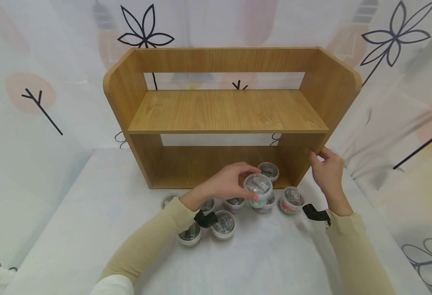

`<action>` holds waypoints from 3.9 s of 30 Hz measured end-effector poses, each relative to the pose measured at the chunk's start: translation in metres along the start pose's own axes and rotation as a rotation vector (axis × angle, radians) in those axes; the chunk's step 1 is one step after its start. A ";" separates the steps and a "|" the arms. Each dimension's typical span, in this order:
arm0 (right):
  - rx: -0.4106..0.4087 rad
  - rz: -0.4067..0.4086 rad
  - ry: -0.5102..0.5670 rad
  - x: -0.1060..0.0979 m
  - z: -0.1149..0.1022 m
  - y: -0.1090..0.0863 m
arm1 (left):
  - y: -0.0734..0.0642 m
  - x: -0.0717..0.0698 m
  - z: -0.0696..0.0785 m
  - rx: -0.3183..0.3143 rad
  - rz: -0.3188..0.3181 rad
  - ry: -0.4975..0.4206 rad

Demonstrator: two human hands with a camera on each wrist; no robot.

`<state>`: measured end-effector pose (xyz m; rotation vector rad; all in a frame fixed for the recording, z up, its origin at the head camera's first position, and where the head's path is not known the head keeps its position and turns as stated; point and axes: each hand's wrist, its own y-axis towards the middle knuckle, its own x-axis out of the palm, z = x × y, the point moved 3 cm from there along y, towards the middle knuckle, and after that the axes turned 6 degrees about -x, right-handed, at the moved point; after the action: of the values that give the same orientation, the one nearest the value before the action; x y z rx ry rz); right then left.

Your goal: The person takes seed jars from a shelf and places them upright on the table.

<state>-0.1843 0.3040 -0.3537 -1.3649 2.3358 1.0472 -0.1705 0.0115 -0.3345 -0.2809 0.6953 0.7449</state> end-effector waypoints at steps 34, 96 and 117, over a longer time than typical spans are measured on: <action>-0.031 0.014 -0.025 0.000 0.000 0.001 | -0.015 0.041 0.002 -0.021 -0.098 0.309; 0.015 0.015 -0.001 0.001 -0.002 0.000 | -0.013 0.026 -0.006 0.059 0.064 0.211; 0.046 0.006 0.008 0.000 -0.004 -0.001 | 0.045 0.003 -0.030 -0.060 0.122 0.025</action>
<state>-0.1826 0.3010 -0.3515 -1.3486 2.3555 0.9853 -0.2148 0.0312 -0.3586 -0.3047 0.7193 0.8808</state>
